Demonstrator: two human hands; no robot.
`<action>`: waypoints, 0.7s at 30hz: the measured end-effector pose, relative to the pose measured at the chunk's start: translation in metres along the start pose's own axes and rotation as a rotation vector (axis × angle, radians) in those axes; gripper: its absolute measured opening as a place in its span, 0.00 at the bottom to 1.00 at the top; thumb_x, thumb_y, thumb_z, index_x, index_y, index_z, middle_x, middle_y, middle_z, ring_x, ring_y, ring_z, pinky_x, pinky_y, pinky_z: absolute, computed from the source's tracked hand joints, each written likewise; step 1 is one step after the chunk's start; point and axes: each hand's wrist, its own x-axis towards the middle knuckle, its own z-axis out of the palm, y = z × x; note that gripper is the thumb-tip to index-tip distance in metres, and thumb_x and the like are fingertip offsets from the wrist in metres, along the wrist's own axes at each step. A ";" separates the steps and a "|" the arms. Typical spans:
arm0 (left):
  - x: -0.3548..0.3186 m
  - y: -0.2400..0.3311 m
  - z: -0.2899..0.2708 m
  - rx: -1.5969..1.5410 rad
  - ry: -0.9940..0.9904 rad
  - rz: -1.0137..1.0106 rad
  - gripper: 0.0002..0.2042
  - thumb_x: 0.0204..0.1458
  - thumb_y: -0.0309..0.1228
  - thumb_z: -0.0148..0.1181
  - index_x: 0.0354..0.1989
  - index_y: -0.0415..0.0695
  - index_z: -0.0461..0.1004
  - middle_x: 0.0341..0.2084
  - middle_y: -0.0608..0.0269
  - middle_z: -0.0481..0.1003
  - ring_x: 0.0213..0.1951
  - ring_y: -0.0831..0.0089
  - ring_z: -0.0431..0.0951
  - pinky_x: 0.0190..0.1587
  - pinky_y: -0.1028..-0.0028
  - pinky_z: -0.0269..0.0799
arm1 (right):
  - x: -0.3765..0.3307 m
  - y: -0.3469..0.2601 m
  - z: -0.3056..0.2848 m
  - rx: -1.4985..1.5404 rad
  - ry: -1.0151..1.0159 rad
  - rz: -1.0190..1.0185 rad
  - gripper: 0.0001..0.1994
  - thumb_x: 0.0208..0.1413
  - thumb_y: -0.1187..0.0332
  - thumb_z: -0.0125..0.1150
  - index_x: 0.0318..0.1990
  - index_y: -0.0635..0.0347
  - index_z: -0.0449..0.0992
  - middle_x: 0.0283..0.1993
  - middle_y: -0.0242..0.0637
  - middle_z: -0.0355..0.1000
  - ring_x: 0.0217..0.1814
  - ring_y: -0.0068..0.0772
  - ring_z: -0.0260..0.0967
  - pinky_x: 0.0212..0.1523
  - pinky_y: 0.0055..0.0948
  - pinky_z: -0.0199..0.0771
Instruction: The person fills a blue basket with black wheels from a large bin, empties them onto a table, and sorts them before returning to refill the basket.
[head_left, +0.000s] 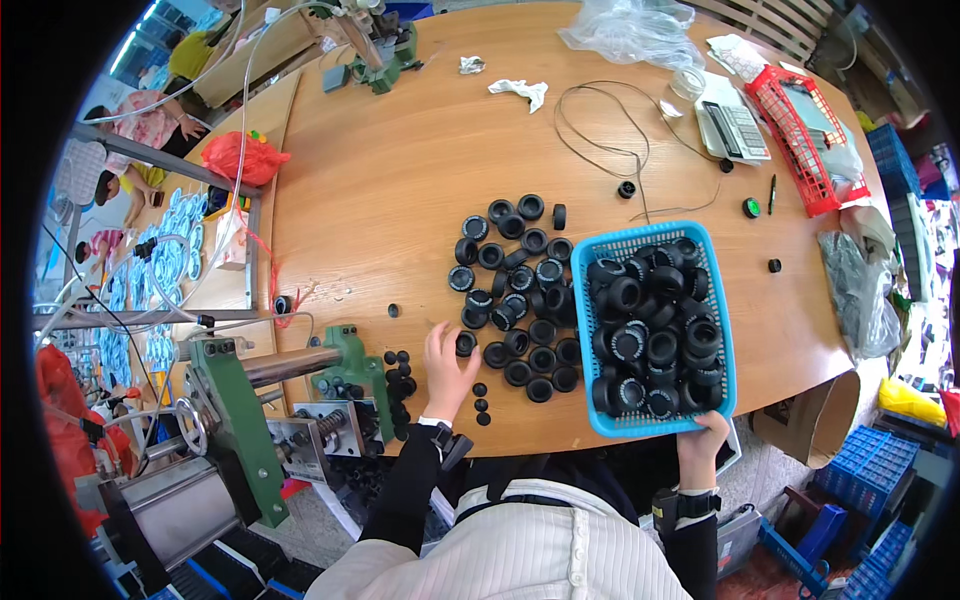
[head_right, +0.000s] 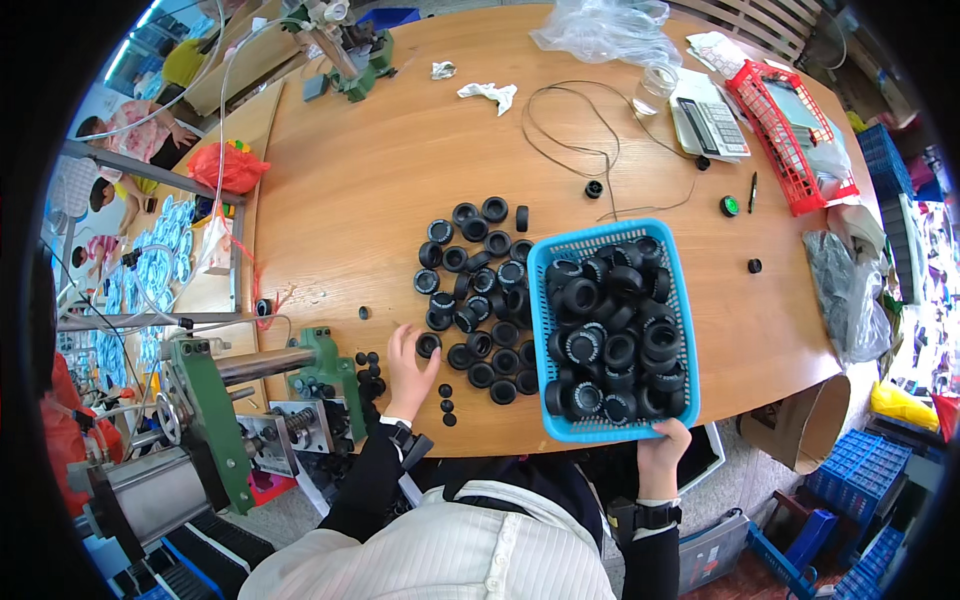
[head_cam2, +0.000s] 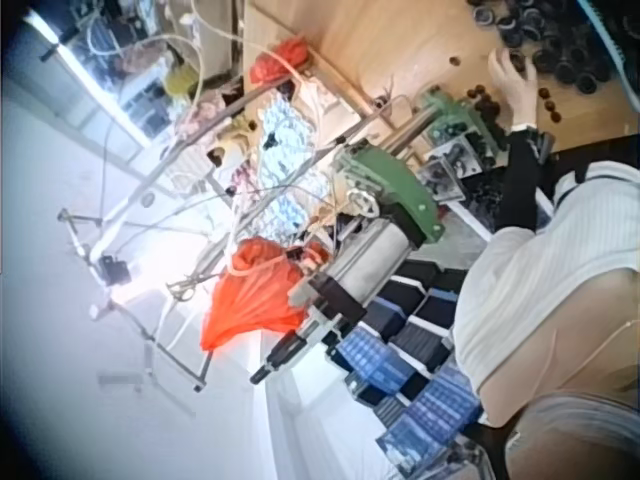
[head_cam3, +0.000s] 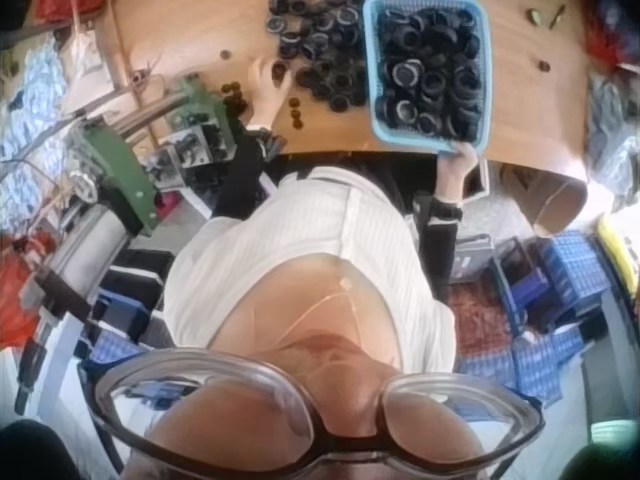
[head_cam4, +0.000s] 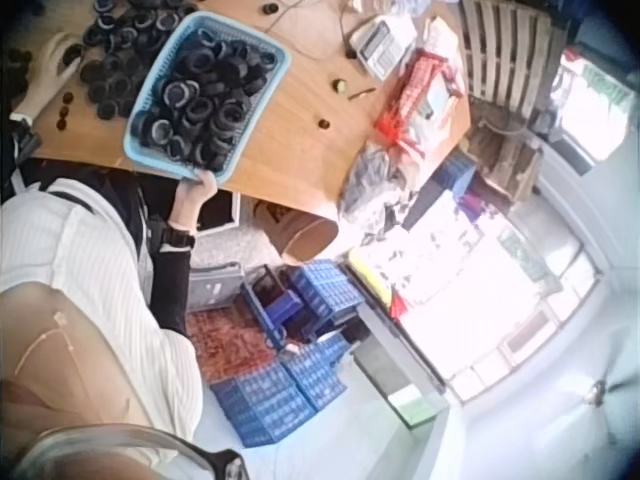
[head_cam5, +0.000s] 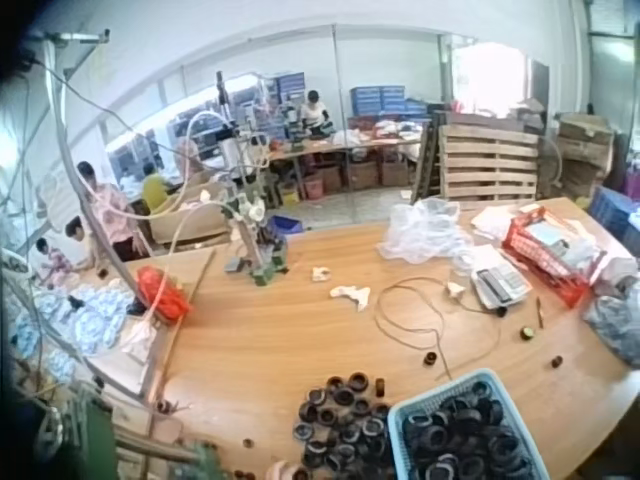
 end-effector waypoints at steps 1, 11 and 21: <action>0.008 0.010 0.002 -0.111 0.036 0.007 0.22 0.43 0.30 0.62 0.46 0.35 0.66 0.49 0.47 0.64 0.52 0.50 0.63 0.53 0.59 0.60 | 0.001 0.001 0.003 -0.018 -0.002 -0.007 0.34 0.25 0.76 0.47 0.52 0.66 0.66 0.51 0.41 0.69 0.54 0.42 0.65 0.56 0.37 0.64; 0.142 0.134 0.084 -0.758 -0.067 0.103 0.37 0.50 0.46 0.55 0.62 0.36 0.50 0.63 0.42 0.50 0.65 0.48 0.46 0.64 0.61 0.43 | 0.042 0.000 0.011 -0.163 -0.042 -0.035 0.31 0.28 0.75 0.46 0.50 0.68 0.66 0.48 0.41 0.69 0.50 0.38 0.67 0.50 0.34 0.68; 0.154 0.138 0.113 -0.858 -0.099 -0.138 0.34 0.54 0.50 0.46 0.66 0.46 0.47 0.64 0.54 0.49 0.67 0.58 0.41 0.64 0.57 0.26 | 0.101 0.008 0.065 -0.385 -0.098 -0.182 0.42 0.21 0.76 0.46 0.58 0.58 0.55 0.52 0.37 0.60 0.54 0.34 0.58 0.49 0.22 0.61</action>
